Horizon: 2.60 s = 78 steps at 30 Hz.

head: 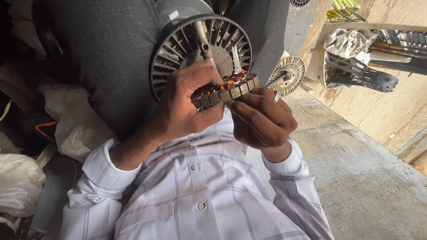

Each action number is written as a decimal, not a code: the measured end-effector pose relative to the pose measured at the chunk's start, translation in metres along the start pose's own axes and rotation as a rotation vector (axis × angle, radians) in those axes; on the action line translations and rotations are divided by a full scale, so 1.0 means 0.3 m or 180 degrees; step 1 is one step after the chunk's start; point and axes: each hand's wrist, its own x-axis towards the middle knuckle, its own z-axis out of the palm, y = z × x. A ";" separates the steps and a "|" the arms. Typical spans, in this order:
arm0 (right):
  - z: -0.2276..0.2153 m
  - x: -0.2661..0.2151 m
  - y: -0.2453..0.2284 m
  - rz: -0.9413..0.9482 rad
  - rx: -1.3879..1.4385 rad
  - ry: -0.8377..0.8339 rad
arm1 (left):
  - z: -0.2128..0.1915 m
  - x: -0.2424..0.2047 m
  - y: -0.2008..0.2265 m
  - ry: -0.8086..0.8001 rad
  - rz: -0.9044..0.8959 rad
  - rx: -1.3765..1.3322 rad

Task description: Repair or assemble a ceiling fan motor stator by manipulating wires and components.

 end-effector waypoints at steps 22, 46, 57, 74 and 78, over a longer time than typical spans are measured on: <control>0.059 0.023 0.021 0.1592 0.1569 0.0666 | -0.012 -0.010 -0.037 0.0052 0.0163 0.0241; 0.080 -0.063 0.053 0.2477 0.2379 0.0664 | 0.002 0.009 -0.104 0.0503 0.0935 0.0990; 0.120 -0.036 0.019 0.2320 0.2221 0.1063 | 0.002 0.019 -0.071 0.0580 0.1088 0.1257; 0.120 -0.181 0.070 0.0013 0.0948 0.0905 | -0.013 -0.078 -0.018 0.0323 0.0971 0.1131; 0.122 -0.278 0.017 0.0724 0.0465 0.0064 | -0.040 -0.110 0.030 0.0371 0.0815 0.1065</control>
